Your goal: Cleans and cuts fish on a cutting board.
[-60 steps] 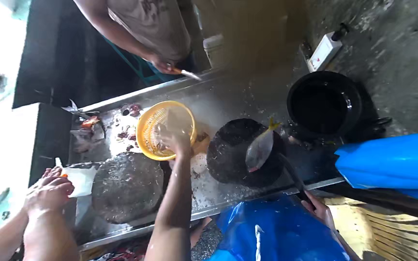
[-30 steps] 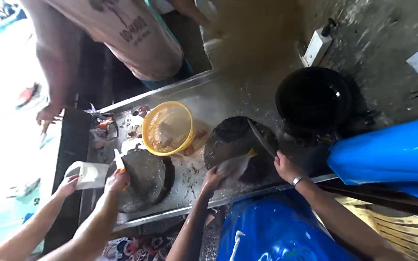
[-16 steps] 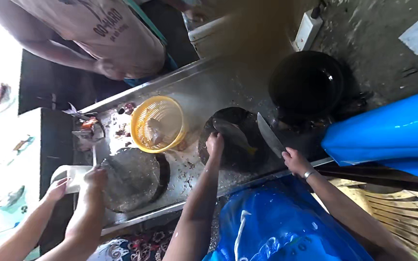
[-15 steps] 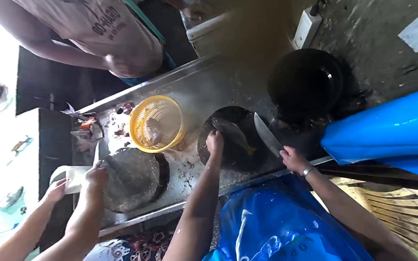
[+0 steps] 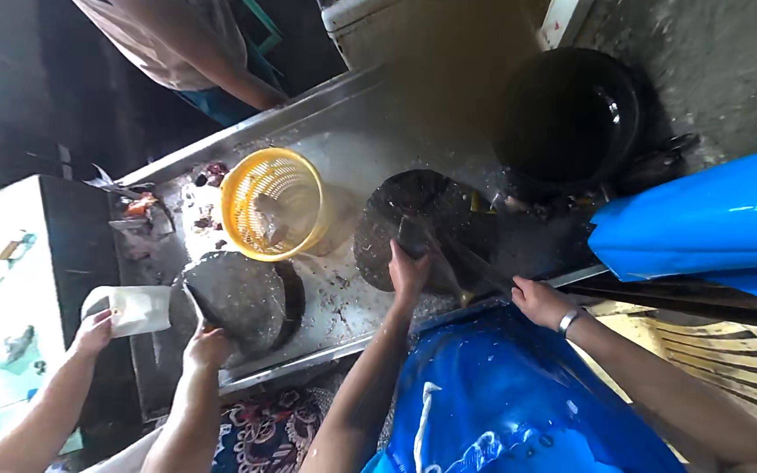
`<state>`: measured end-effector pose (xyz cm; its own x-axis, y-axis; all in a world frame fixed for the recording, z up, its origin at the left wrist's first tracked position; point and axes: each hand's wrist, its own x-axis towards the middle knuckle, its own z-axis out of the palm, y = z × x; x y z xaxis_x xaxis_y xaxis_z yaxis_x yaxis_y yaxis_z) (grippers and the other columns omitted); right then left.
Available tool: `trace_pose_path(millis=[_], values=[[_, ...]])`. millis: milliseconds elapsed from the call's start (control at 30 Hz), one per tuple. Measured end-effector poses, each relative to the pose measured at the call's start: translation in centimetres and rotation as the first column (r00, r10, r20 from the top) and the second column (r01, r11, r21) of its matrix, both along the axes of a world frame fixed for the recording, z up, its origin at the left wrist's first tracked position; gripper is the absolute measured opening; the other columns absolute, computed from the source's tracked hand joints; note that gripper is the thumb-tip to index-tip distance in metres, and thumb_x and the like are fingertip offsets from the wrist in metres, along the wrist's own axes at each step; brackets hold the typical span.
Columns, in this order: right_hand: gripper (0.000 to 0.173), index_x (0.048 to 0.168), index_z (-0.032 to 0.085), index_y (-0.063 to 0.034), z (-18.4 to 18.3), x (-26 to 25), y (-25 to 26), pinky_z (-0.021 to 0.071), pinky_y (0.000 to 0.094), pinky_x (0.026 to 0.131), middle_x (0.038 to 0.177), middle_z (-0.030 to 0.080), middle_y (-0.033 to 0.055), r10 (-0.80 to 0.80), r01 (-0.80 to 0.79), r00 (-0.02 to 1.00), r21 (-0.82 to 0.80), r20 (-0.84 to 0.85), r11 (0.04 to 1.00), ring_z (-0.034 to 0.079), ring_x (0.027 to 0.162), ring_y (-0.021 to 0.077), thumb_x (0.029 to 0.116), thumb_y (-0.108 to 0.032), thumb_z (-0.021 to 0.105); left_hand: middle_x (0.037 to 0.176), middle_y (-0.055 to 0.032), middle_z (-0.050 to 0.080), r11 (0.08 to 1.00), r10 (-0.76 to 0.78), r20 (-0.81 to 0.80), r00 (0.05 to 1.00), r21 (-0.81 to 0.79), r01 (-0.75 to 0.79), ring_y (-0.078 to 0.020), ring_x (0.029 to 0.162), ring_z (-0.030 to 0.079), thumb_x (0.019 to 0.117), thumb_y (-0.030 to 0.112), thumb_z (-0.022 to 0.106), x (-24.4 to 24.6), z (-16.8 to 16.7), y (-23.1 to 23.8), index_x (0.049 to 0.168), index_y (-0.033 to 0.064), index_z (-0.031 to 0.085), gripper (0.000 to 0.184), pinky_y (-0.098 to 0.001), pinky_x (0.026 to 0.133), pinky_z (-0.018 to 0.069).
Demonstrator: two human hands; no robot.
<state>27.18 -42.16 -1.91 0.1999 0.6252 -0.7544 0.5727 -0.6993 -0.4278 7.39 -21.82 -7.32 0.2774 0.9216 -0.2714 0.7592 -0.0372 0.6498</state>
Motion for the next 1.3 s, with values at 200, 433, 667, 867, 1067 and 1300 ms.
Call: trace_pose_path(millis=[200, 433, 667, 867, 1067, 1300], values=[[0.04, 0.138, 0.053, -0.0038, -2.2, -1.9, -1.6, 0.0553, 0.0427, 0.065, 0.089, 0.062, 0.0146, -0.124, 0.131, 0.971, 0.021, -0.204, 0.991, 0.064, 0.07, 0.0243, 0.1118, -0.03, 0.036, 0.107, -0.0193, 0.07, 0.961, 0.272, 0.114, 0.955, 0.012, -0.275, -0.0353, 0.092, 0.07, 0.0819, 0.037, 0.082, -1.9, -3.0, -4.0, 0.148, 0.0131, 0.037, 0.083, -0.059, 0.076, 0.057], [0.036, 0.134, 0.056, -0.0089, -3.4, -5.9, 4.2, 0.056, 0.0606, 0.081, 0.098, 0.071, 0.0213, 0.016, -0.027, 0.996, 0.122, 0.088, 0.992, 0.071, 0.097, 0.041, 0.1101, -0.031, 0.04, 0.117, -0.0187, 0.067, 0.93, 0.354, 0.177, 0.919, 0.041, -0.366, -0.0316, 0.104, 0.069, 0.0847, 0.034, 0.08, -2.8, -3.4, -5.7, 0.148, 0.0097, 0.035, 0.082, -0.0558, 0.086, 0.0564], [0.036, 0.124, 0.061, -0.0001, 1.5, -7.2, 3.0, 0.0548, 0.0431, 0.053, 0.067, 0.061, 0.0082, -0.25, 0.069, 0.96, 0.757, 0.127, 0.65, 0.062, 0.056, 0.0233, 0.1055, -0.025, 0.043, 0.124, -0.0191, 0.065, 0.896, 0.439, 0.248, 0.864, -0.044, -0.442, -0.0309, 0.111, 0.067, 0.0845, 0.035, 0.082, -3.1, -3.6, -6.2, 0.152, 0.0084, 0.032, 0.088, -0.0536, 0.094, 0.0549], [0.038, 0.135, 0.055, -0.0105, -2.1, -8.3, 2.9, 0.055, 0.0578, 0.087, 0.107, 0.071, 0.0195, 0.03, -0.039, 0.991, 0.064, 0.127, 0.997, 0.07, 0.106, 0.0386, 0.1106, -0.032, 0.035, 0.128, -0.0207, 0.064, 0.905, 0.423, 0.203, 0.883, -0.055, -0.421, -0.0329, 0.116, 0.065, 0.0873, 0.04, 0.079, -3.3, -3.6, -5.8, 0.152, 0.0071, 0.03, 0.088, -0.0555, 0.096, 0.0532], [0.036, 0.127, 0.061, -0.0008, -0.5, -9.2, 2.2, 0.0589, 0.0511, 0.066, 0.078, 0.068, 0.0152, -0.192, 0.032, 0.961, 0.61, 0.2, 0.792, 0.07, 0.071, 0.0331, 0.1058, -0.025, 0.046, 0.126, -0.0195, 0.065, 0.909, 0.414, 0.239, 0.878, -0.07, -0.41, -0.0311, 0.113, 0.066, 0.0865, 0.037, 0.08, -3.5, -3.8, -5.6, 0.152, 0.0069, 0.032, 0.086, -0.0533, 0.096, 0.054], [0.036, 0.129, 0.058, -0.008, -1.8, -8.5, 2.9, 0.0555, 0.0564, 0.086, 0.1, 0.071, 0.0195, -0.009, -0.001, 0.996, 0.101, 0.093, 0.995, 0.071, 0.101, 0.0374, 0.1104, -0.031, 0.038, 0.121, -0.0218, 0.067, 0.94, 0.335, 0.164, 0.928, -0.12, -0.318, -0.0343, 0.108, 0.068, 0.0889, 0.039, 0.077, -5.2, -3.2, -3.9, 0.153, 0.0073, 0.03, 0.085, -0.0578, 0.089, 0.0561]])
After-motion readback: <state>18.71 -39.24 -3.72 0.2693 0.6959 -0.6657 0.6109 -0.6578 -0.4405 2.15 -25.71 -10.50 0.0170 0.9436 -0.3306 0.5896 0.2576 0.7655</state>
